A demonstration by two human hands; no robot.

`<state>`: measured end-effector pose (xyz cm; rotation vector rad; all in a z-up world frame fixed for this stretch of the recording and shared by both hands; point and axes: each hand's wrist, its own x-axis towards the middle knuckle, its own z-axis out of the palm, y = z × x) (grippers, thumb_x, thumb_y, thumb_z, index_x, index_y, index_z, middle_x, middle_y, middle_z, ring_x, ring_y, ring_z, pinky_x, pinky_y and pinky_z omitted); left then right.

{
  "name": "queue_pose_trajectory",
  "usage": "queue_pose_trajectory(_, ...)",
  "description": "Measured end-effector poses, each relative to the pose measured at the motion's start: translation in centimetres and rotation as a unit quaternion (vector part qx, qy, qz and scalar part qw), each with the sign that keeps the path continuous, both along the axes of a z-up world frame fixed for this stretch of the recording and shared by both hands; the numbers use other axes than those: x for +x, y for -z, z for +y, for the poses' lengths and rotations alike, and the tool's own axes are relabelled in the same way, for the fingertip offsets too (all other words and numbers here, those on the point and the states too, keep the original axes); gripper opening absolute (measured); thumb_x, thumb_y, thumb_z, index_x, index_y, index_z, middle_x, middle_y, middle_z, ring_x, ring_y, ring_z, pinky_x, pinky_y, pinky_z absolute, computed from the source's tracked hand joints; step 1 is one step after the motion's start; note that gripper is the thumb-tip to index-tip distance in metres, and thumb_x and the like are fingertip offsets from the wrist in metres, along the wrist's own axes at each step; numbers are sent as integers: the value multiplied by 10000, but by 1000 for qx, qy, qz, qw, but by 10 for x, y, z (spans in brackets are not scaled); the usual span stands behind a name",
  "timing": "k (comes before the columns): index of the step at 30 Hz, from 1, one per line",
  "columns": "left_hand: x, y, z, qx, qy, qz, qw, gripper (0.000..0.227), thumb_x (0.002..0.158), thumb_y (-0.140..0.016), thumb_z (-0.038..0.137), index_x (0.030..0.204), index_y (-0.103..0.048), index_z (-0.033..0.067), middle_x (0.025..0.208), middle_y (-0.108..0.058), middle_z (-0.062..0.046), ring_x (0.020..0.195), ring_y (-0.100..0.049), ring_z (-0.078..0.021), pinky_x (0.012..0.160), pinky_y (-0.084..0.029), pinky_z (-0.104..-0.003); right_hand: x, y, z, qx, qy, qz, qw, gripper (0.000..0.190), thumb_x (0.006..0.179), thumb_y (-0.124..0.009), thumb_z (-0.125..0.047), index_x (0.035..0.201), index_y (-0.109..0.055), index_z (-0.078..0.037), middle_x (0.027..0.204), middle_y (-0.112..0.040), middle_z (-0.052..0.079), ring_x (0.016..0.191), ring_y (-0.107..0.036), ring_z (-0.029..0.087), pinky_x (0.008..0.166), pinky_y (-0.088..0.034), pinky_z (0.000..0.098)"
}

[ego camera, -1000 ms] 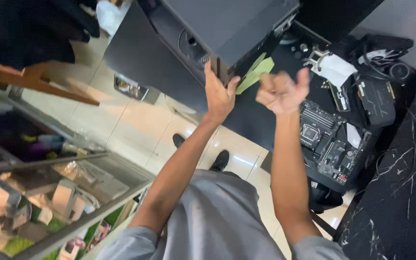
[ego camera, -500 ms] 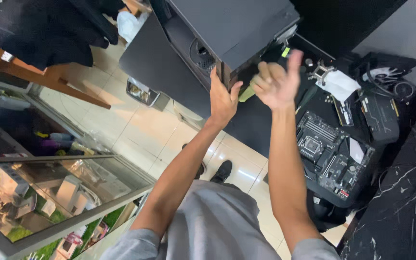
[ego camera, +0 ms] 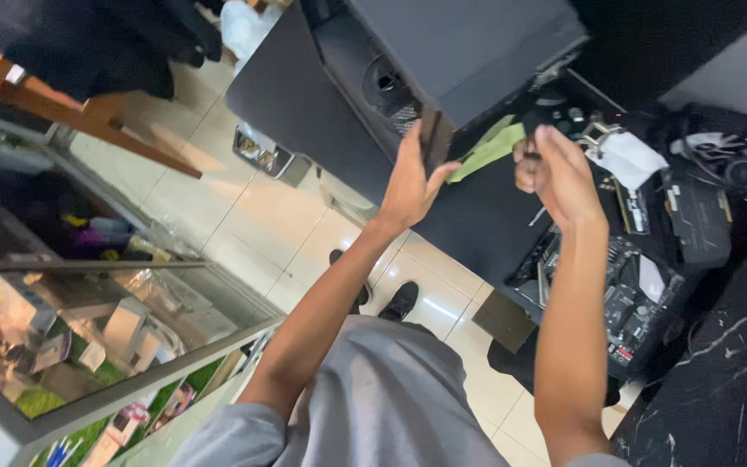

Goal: The person lifts and rotates a black computer case on a table, then uses a screwdriver to tighten screws on the back panel. The person also briefly handles a motherboard and a graphics card on the table.

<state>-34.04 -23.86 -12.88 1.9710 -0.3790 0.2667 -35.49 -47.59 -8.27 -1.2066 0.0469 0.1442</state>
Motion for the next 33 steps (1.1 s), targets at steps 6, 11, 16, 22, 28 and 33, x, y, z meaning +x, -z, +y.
queue_pose_trajectory(6, 33, 21, 66, 43, 57, 45, 996, 575, 1052, -594, 429, 1509, -439, 115, 1450, -513, -113, 1415, -495, -284, 1228, -375, -452, -33, -4, 57, -255, 83, -6, 963, 276, 1089, -636, -142, 1233, -463, 17, 1121, -587, 181, 833, -643, 184, 649, -523, 269)
queue_pose_trajectory(11, 118, 26, 130, -38, -31, 76, 996, 570, 1045, -675, 371, 1486, -456, 85, 1475, -501, -169, 1419, -479, -359, 1225, -370, -500, -31, -10, 119, -371, 109, 28, 922, 904, 875, -879, -174, 1455, -257, 132, 1401, -392, 419, 1200, -582, 519, 896, -544, 537)
queue_pose_trajectory(16, 222, 14, 180, -22, -117, 117, 986, 850, 1107, -526, 219, 1585, 121, -54, 1692, 37, -283, 1584, 12, -448, 1321, -112, -522, 1, 23, 174, -418, 293, 19, 860, 1215, 848, -922, -380, 1533, -38, 95, 1592, -238, 327, 1505, -293, 402, 1247, -261, 486)
queue_pose_trajectory(22, 322, 7, 203, -135, -26, 63, 988, 1055, 947, -854, 351, 1637, -94, 109, 1611, -459, -227, 1521, -445, -298, 1245, -330, -371, 24, 21, 212, -425, 457, -69, 778, 1166, 899, -1029, -211, 1610, -125, -18, 1681, -264, 241, 1587, -286, 338, 1346, -206, 477)
queue_pose_trajectory(28, 357, -2, 207, -98, 76, 22, 992, 418, 1057, -550, 421, 1318, -590, 96, 1260, -695, -119, 1220, -645, -275, 1047, -469, -395, 38, 43, 215, -596, 545, 0, 590, 874, 717, -1049, -213, 1334, -532, 129, 1266, -600, 325, 1205, -573, 462, 1092, -422, 490)
queue_pose_trajectory(33, 354, 6, 206, -26, -13, 54, 998, 258, 1030, -548, 318, 1087, -686, 107, 834, -721, -43, 773, -682, -194, 748, -507, -374, 47, 15, 201, -269, 517, -6, 813, 415, 852, -784, -139, 1155, -511, -64, 1135, -622, 61, 1080, -561, 205, 1061, -495, 425)
